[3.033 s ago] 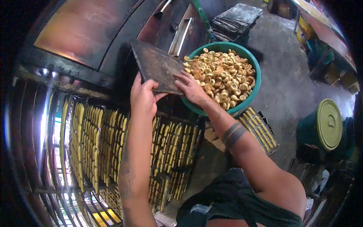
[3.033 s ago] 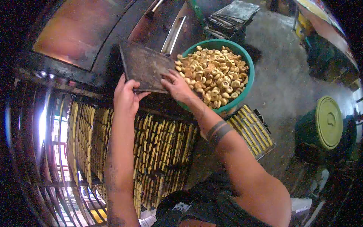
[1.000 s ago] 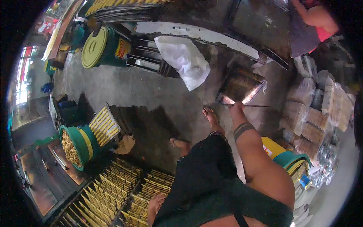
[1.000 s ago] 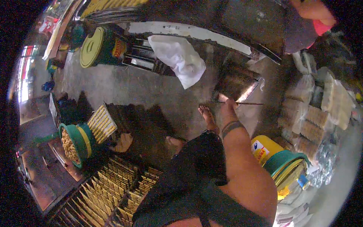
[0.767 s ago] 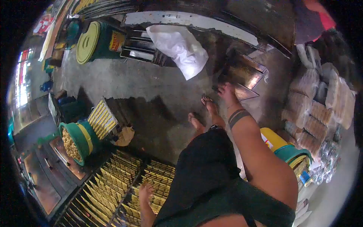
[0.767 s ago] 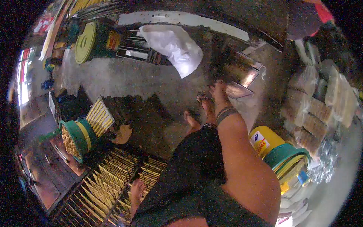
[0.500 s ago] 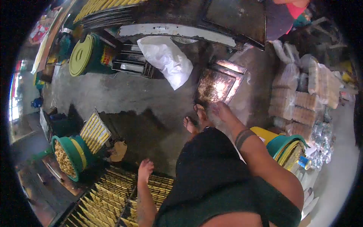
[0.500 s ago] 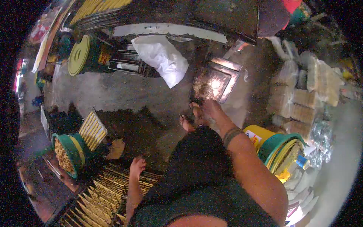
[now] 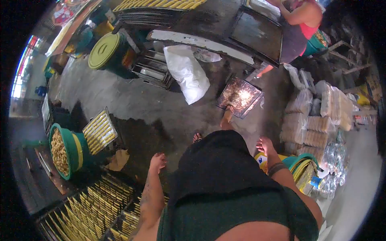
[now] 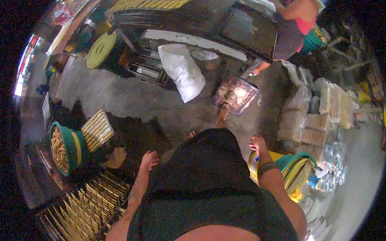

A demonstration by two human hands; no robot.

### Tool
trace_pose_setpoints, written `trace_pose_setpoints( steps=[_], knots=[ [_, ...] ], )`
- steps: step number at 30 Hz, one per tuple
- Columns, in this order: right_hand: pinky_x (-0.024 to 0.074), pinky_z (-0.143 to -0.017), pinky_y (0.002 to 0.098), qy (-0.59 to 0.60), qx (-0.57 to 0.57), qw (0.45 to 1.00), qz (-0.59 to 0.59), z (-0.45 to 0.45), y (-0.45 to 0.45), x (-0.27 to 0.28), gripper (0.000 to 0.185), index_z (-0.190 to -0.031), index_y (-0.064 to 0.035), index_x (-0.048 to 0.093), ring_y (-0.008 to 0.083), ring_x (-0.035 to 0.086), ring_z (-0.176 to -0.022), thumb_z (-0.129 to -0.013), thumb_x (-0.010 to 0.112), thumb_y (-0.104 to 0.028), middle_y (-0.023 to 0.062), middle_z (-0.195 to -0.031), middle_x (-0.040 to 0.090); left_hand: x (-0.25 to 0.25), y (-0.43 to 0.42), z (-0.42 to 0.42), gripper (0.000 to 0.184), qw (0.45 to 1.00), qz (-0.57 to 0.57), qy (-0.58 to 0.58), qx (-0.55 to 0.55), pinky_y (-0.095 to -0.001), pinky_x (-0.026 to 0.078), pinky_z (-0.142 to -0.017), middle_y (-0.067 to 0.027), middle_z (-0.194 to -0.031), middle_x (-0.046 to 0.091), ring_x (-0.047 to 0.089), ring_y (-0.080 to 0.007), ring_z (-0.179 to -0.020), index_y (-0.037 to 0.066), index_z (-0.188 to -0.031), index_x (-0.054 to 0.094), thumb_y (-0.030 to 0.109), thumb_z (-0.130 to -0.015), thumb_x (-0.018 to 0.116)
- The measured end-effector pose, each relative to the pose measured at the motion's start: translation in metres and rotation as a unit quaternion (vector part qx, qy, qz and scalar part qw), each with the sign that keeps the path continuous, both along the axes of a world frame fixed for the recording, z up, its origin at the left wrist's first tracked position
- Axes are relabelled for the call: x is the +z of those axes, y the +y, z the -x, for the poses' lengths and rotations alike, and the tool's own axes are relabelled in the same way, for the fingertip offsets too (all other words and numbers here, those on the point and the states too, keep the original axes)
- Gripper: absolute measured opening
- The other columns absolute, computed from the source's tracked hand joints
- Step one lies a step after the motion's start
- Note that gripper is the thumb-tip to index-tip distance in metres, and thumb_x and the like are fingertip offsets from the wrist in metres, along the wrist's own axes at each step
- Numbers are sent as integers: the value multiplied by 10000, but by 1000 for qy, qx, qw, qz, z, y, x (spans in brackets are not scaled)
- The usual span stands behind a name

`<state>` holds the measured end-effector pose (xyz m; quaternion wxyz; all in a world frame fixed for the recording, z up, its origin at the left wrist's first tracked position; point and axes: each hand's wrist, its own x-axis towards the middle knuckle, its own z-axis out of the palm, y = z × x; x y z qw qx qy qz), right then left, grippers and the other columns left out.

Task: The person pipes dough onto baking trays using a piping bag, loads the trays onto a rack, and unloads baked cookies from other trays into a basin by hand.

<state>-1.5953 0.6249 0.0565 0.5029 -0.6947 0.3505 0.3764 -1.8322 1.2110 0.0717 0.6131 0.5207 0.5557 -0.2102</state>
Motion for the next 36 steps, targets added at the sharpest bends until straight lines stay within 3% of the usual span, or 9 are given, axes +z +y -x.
trace_pose_setpoints(
  steps=[8, 10, 12, 16, 23, 29, 31, 33, 36],
  knots=[
    [429, -471, 279, 1, 72, 996, -44, -46, 40, -14, 273, -1056, -179, 550, 201, 603, -683, -908, 490, -401, 42, -927, 612, 42, -25, -9, 373, 996, -72, -45, 24, -317, 442, -544, -47, -949, 619, 557, -162, -696, 85, -1180, 546, 249, -849, 598],
    [458, -516, 298, -69, 129, 970, -193, -67, 38, 1, 329, -1148, -159, 523, 200, 595, -715, -905, 513, -381, 44, -984, 602, 21, -28, 5, 382, 994, -49, -79, 51, -327, 454, -528, -64, -909, 633, 567, -172, -674, 72, -1147, 587, 275, -825, 611],
    [484, -602, 318, 13, 29, 929, -369, -105, -5, -106, 425, -1222, -137, 471, 216, 589, -762, -887, 549, -386, 60, -1021, 592, 16, -42, 19, 415, 984, -145, -80, 58, -357, 487, -543, -99, -915, 662, 614, -216, -678, 56, -1140, 614, 302, -805, 611],
    [486, -622, 329, -25, 259, 953, -156, -220, 86, -40, 442, -1230, -129, 462, 219, 586, -789, -883, 555, -387, 67, -1029, 588, 75, -94, 37, 482, 972, -205, 10, 115, -380, 520, -734, -160, -1056, 658, 650, -298, -881, 39, -1157, 613, 337, -778, 613],
    [491, -659, 347, -77, 451, 878, -141, -339, 272, -12, 472, -1244, -117, 446, 225, 583, -837, -877, 564, -388, 78, -1044, 582, 99, -206, 119, 683, 905, -341, 115, 227, -382, 435, -957, -194, -1203, 588, 538, -325, -1150, 26, -1302, 479, 351, -730, 664],
    [494, -690, 363, -38, 556, 815, -160, -323, 395, -47, 498, -1256, -106, 432, 230, 579, -877, -872, 572, -388, 88, -1056, 577, 141, -209, 290, 581, 595, -546, 261, 529, -402, 484, -816, -241, -989, 646, 623, -346, -937, -48, -1205, 509, 296, -758, 649],
    [437, -818, 416, -43, 620, 766, -166, -254, 442, 19, 585, -1345, -130, 374, 312, 532, -1013, -874, 533, -438, 128, -1247, 513, 175, -206, 363, 386, 446, -523, 104, 719, -365, 488, -668, -153, -863, 636, 617, -254, -765, -5, -1079, 574, 217, -766, 607],
    [436, -790, 404, -37, 642, 753, -141, -189, 503, 39, 560, -1313, -123, 395, 293, 540, -978, -867, 536, -431, 119, -1210, 534, 215, -201, 416, 176, 172, -548, -142, 806, -328, 491, -555, -73, -758, 602, 598, -200, -650, 43, -923, 606, 163, -795, 606],
    [478, -597, 347, 49, 701, 695, -152, -111, 570, 53, 423, -1213, -113, 461, 218, 594, -752, -876, 551, -354, 75, -944, 604, 229, -204, 517, 273, 24, -530, -261, 807, -415, 541, -656, -151, -885, 610, 625, -313, -736, -25, -1065, 528, 164, -870, 556]
  ],
)
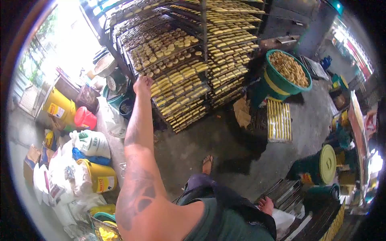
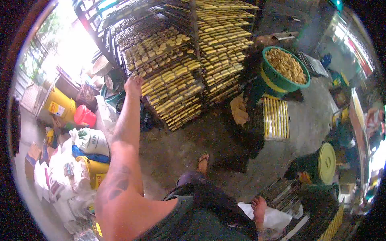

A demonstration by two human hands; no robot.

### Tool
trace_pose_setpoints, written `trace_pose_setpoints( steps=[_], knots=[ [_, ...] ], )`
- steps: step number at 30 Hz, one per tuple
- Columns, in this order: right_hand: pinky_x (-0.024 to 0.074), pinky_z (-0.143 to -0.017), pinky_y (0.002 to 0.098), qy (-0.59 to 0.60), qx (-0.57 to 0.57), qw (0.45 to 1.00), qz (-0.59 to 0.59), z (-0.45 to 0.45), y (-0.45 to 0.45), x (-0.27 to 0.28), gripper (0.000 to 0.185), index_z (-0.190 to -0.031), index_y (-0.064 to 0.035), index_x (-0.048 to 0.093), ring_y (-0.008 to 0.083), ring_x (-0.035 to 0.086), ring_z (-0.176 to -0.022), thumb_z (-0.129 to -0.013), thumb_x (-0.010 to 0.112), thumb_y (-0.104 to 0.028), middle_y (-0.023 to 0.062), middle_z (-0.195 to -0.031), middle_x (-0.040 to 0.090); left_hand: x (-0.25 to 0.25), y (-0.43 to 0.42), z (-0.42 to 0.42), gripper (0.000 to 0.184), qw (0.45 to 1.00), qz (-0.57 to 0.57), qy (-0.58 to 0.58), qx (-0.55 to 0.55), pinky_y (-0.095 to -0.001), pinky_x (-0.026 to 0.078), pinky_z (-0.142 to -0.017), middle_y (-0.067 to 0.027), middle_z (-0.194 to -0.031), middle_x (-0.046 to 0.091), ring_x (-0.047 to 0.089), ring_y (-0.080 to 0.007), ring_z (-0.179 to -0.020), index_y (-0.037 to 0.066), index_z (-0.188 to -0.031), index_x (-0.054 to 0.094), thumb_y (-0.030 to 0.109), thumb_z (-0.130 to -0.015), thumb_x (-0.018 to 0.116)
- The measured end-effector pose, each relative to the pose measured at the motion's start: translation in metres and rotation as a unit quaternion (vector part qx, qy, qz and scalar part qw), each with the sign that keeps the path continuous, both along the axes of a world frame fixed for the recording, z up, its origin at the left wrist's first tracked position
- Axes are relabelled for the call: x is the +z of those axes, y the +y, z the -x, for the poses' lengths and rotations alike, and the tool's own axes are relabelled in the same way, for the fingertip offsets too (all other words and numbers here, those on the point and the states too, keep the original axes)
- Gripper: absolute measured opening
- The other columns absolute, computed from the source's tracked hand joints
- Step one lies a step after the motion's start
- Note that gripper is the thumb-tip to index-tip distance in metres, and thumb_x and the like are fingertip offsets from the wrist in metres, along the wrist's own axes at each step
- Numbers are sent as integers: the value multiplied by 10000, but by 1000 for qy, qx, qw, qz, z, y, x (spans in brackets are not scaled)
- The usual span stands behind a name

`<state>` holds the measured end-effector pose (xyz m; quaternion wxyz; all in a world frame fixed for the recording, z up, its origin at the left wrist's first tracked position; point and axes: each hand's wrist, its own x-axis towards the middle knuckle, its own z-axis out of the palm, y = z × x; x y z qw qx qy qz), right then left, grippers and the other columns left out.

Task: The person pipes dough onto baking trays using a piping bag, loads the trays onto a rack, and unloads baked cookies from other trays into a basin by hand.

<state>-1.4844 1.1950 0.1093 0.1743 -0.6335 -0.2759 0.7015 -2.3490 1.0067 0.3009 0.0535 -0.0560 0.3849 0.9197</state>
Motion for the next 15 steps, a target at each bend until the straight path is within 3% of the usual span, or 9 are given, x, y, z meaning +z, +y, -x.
trace_pose_setpoints(
  steps=[2, 5, 8, 11, 12, 13, 15],
  knots=[
    [472, -565, 359, -44, 80, 995, -39, 54, 31, 12, 350, -1178, -110, 489, 212, 581, -698, -898, 531, -316, 64, -875, 610, 16, 2, 27, 286, 998, -7, -42, 49, -440, 550, -684, -202, -1007, 582, 619, -342, -831, -54, -1097, 496, 136, -886, 529],
    [477, -554, 380, -52, 197, 977, -62, 122, 91, 13, 338, -1148, -107, 521, 221, 586, -700, -883, 569, -312, 65, -897, 611, 22, 5, 56, 219, 995, -30, -63, 69, -457, 548, -740, -187, -983, 601, 620, -329, -872, -44, -1015, 519, 119, -868, 518],
    [447, -461, 348, -64, 178, 976, -105, 189, 139, 13, 242, -1079, -105, 535, 217, 597, -652, -880, 575, -237, 90, -806, 600, 9, -1, 56, 162, 998, -32, -26, 42, -474, 547, -797, -171, -959, 620, 621, -317, -912, -33, -933, 542, 102, -851, 506],
    [475, -503, 349, 17, 147, 986, -72, 253, 157, 29, 221, -1058, -96, 553, 202, 605, -681, -885, 577, -232, 82, -832, 601, -2, -22, 11, 142, 989, -114, 21, -92, -488, 544, -840, -147, -942, 640, 622, -312, -946, -31, -887, 569, 61, -815, 487],
    [483, -522, 351, 22, 283, 932, -227, 264, 173, 10, 229, -1061, -94, 558, 202, 606, -688, -884, 582, -238, 79, -841, 602, -5, -31, -6, 162, 975, -153, 29, -160, -491, 543, -844, -134, -941, 648, 623, -315, -952, -36, -895, 581, 31, -791, 476],
    [491, -541, 353, 25, 404, 836, -369, 266, 203, -32, 237, -1064, -93, 562, 203, 607, -695, -884, 588, -245, 75, -850, 604, -5, -34, -26, 208, 970, -166, 30, -172, -496, 531, -866, -135, -982, 646, 615, -320, -979, -40, -932, 584, 13, -768, 468],
    [505, -583, 359, 65, 397, 867, -294, 290, 200, -31, 271, -1084, -92, 565, 205, 610, -716, -884, 597, -271, 67, -869, 605, -6, -36, -71, 336, 970, -177, 5, -169, -508, 510, -892, -131, -1089, 618, 599, -315, -1021, -13, -1046, 576, -6, -726, 473]
  ],
)
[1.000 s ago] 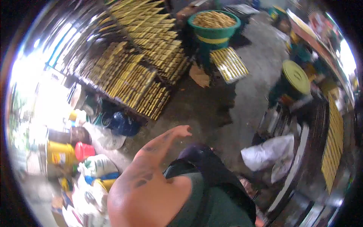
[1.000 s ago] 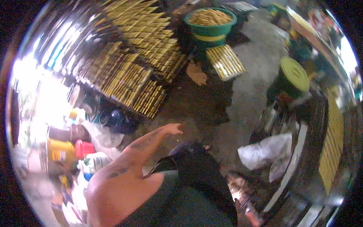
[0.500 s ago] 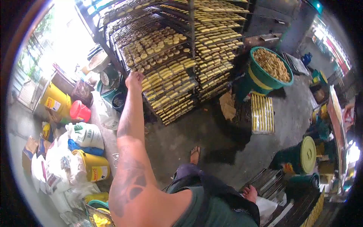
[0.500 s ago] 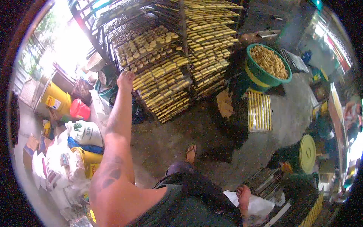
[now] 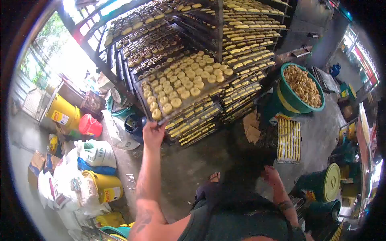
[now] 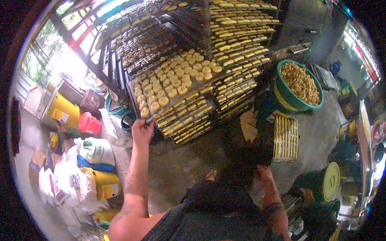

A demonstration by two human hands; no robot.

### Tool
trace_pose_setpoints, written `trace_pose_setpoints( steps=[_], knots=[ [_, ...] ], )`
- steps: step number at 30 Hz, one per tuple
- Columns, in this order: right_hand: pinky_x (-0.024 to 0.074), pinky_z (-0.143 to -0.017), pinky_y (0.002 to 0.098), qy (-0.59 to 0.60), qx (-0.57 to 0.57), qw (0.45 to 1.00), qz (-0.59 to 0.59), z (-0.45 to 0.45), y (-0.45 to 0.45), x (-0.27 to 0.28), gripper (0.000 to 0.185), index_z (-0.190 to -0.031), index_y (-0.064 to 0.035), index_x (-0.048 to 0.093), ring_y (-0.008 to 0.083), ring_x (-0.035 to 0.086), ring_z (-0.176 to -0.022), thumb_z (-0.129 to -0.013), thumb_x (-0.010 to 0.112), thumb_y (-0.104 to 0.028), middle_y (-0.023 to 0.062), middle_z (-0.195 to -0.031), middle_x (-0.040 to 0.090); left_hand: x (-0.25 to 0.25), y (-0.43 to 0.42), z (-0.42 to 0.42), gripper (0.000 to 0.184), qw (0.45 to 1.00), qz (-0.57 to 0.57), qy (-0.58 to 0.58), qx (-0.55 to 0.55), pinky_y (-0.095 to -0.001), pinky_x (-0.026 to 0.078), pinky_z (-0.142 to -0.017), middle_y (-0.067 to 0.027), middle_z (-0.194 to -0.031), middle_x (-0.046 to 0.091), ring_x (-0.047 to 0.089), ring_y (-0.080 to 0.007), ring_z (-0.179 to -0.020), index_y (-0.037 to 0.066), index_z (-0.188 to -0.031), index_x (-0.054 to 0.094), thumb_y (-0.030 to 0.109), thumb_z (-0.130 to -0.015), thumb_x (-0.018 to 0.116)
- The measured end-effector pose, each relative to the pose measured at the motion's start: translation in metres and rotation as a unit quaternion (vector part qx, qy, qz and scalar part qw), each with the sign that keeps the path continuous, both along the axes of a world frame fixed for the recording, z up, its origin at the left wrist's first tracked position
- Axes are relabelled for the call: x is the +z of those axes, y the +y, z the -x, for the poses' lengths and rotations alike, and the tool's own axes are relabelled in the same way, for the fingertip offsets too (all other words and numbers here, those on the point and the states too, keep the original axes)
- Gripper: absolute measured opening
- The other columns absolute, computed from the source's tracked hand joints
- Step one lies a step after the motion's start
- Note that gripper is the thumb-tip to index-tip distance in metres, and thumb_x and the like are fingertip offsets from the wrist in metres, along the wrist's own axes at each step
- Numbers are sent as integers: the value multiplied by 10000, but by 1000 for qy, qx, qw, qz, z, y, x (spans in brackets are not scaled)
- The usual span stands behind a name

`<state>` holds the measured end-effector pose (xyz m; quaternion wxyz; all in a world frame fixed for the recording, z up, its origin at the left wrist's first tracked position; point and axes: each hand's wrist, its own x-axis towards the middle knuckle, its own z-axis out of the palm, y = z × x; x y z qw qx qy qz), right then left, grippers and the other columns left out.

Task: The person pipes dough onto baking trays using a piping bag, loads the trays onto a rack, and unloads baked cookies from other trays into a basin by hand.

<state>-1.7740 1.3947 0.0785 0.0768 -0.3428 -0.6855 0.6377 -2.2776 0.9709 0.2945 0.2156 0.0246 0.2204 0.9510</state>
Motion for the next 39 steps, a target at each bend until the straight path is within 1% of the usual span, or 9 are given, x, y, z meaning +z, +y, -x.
trace_pose_setpoints(
  steps=[1, 5, 6, 10, 13, 18, 23, 30, 39],
  knots=[
    [511, -607, 362, -23, -136, 960, 242, 29, -7, 28, 297, -1102, -93, 562, 206, 612, -729, -884, 601, -290, 62, -878, 606, 2, 1, -23, 424, 1000, 6, -25, 11, -514, 501, -897, -124, -1155, 592, 591, -304, -1035, 20, -1124, 565, -6, -709, 485],
    [493, -563, 357, -27, 167, 976, -136, 36, 52, -19, 264, -1077, -108, 565, 194, 597, -679, -886, 594, -287, 45, -830, 602, 34, -11, -116, 558, 997, -9, -71, 24, -443, 496, -888, -146, -1277, 512, 550, -304, -1107, -1, -1314, 420, 7, -761, 490],
    [485, -548, 351, -41, 164, 973, -156, 41, 60, -19, 257, -1066, -107, 564, 192, 591, -655, -885, 596, -286, 42, -806, 599, 37, -18, -141, 541, 974, 196, 99, 54, -422, 484, -890, -155, -1261, 516, 547, -294, -1103, -16, -1306, 417, 15, -775, 512],
    [493, -550, 382, -156, 84, 978, 109, 48, 86, 9, 242, -1015, -74, 579, 208, 609, -643, -877, 585, -273, 65, -772, 609, 43, -46, -205, 500, 715, 578, 381, 100, -340, 474, -865, -165, -1223, 519, 547, -239, -1071, -42, -1221, 430, 39, -775, 639],
    [512, -576, 383, -199, -173, 947, 186, 97, 16, 120, 243, -911, -44, 629, 216, 632, -662, -894, 537, -268, 65, -752, 628, 58, -36, -188, 359, 844, 451, 288, 23, -385, 490, -862, -189, -1235, 492, 526, -281, -1107, 31, -1017, 461, 3, -739, 686],
    [509, -592, 364, -237, 16, 963, -131, 97, 27, 30, 255, -913, -27, 647, 201, 614, -683, -883, 568, -267, 76, -839, 643, 74, 37, -160, 528, 919, 322, 205, -95, -472, 503, -879, -215, -1312, 426, 484, -369, -1172, 70, -1174, 428, -27, -695, 628],
    [447, -506, 288, -10, -324, 913, 249, 73, 80, 79, 171, -934, -89, 644, 166, 575, -597, -792, 631, -183, 60, -800, 608, 110, 216, -127, 784, 944, 57, -55, -319, -549, 543, -838, -188, -1346, 421, 461, -407, -1205, 97, -1378, 360, -28, -613, 474],
    [419, -942, 353, 126, -496, 846, -153, 102, 267, 171, 426, -1174, 23, 558, 254, 584, -1036, -845, 613, -242, 183, -1111, 617, 150, 439, -75, 720, 931, 205, 12, -303, -534, 539, -871, -151, -1316, 475, 492, -375, -1188, 83, -1340, 408, -26, -629, 451],
    [340, -1044, 405, 227, -102, 909, -333, 303, 334, 366, 534, -1278, -161, 527, 326, 411, -1266, -845, 578, -468, 164, -1366, 440, 228, 648, -40, 626, 840, 289, 246, -388, -467, 589, -764, -151, -1186, 542, 603, -322, -1020, 96, -1302, 408, -45, -694, 433]
  ],
)
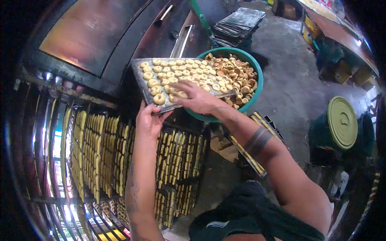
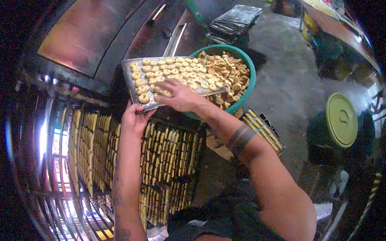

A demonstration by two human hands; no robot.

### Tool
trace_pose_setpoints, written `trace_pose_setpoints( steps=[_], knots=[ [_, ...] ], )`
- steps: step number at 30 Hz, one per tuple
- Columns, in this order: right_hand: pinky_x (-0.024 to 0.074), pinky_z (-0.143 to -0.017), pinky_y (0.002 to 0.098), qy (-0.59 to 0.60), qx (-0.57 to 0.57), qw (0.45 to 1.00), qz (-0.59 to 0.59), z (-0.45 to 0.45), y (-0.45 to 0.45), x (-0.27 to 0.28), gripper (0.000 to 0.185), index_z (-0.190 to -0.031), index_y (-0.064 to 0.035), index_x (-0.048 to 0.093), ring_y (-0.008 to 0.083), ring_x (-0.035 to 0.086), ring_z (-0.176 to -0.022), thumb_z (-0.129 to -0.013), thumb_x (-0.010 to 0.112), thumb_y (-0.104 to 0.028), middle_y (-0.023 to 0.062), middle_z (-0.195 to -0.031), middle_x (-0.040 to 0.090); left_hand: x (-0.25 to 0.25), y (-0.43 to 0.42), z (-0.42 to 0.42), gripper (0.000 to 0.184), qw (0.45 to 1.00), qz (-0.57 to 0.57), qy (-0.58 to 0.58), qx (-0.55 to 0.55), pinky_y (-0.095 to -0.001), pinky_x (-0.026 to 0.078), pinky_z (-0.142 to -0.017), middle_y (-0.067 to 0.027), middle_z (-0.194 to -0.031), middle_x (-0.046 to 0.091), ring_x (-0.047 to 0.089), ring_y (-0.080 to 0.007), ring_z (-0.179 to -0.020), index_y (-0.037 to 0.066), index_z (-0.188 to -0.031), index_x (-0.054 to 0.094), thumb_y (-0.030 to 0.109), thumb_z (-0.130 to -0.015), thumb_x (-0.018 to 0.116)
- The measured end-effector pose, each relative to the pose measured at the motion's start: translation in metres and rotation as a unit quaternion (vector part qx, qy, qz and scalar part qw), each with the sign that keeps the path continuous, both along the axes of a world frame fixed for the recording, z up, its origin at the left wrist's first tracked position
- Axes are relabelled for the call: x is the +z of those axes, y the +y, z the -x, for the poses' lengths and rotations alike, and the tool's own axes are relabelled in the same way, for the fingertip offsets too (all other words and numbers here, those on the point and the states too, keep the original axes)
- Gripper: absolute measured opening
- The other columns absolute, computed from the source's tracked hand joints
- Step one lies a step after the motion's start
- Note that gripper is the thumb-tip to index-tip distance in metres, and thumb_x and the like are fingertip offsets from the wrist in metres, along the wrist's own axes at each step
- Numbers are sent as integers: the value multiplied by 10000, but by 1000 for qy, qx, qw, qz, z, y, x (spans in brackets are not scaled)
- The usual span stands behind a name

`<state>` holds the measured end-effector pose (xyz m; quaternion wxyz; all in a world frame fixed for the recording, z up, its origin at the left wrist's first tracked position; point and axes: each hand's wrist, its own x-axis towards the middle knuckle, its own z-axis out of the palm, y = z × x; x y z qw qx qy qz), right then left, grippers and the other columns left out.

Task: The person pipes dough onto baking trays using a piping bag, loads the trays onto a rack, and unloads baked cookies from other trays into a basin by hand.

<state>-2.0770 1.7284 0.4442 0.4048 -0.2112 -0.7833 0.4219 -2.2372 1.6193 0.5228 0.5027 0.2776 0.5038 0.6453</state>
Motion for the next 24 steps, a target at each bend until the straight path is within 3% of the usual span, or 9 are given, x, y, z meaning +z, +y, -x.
trace_pose_setpoints(
  steps=[3, 4, 9, 13, 16, 17, 21, 24],
  knots=[
    [343, -1038, 426, -5, -25, 1000, -18, 19, 23, 1, 514, -1277, -222, 525, 324, 414, -1256, -834, 582, -475, 135, -1329, 466, 20, 22, -3, 608, 999, 16, 46, 1, -451, 594, -736, -143, -1164, 549, 618, -307, -980, 95, -1301, 412, -50, -711, 425],
    [356, -1023, 427, 19, -14, 999, 25, 21, 30, 0, 498, -1254, -201, 538, 316, 425, -1237, -829, 589, -456, 135, -1269, 495, 25, 28, -2, 603, 999, 19, 50, 0, -447, 596, -730, -141, -1159, 550, 619, -305, -974, 96, -1300, 414, -51, -715, 423],
    [416, -967, 415, -1, -71, 997, -7, 20, 74, -29, 435, -1201, -173, 559, 323, 508, -1139, -825, 598, -388, 151, -1223, 519, 36, 42, 2, 576, 998, 40, 56, 5, -453, 597, -722, -137, -1172, 549, 607, -303, -997, 95, -1281, 429, -47, -723, 427],
    [425, -952, 435, -15, -91, 991, -98, 6, 109, -82, 400, -1186, -163, 557, 340, 520, -1112, -827, 598, -336, 156, -1216, 524, 41, 44, 9, 617, 995, 60, 75, -7, -484, 589, -765, -154, -1235, 515, 584, -354, -1051, 87, -1315, 396, -42, -712, 432],
    [420, -951, 439, -92, -100, 982, -134, 4, 129, -103, 412, -1204, -174, 542, 335, 512, -1126, -829, 599, -333, 156, -1216, 523, 52, 48, 0, 599, 994, 69, 80, 12, -477, 592, -750, -142, -1203, 537, 601, -317, -1024, 93, -1303, 418, -48, -720, 427],
    [415, -952, 442, -76, -109, 987, -89, 3, 135, -106, 448, -1237, -167, 519, 337, 501, -1140, -831, 598, -340, 155, -1235, 515, 58, 50, 2, 584, 994, 67, 88, 12, -470, 594, -755, -147, -1202, 541, 600, -314, -1031, 83, -1298, 424, -42, -727, 436],
    [424, -946, 438, -220, -126, 967, -10, 13, 182, -138, 481, -1264, -136, 500, 353, 522, -1116, -815, 603, -276, 171, -1225, 534, 79, 66, 11, 511, 991, 98, 94, -2, -442, 599, -758, -161, -1164, 556, 605, -306, -1009, 36, -1253, 443, -30, -746, 448],
    [428, -953, 413, -225, -136, 964, 37, 31, 203, -89, 544, -1304, -89, 472, 345, 538, -1121, -810, 599, -277, 208, -1226, 538, 91, 78, 18, 461, 985, 138, 94, 33, -439, 599, -762, -155, -1133, 562, 610, -300, -978, 26, -1203, 465, -33, -746, 452]
  ],
)
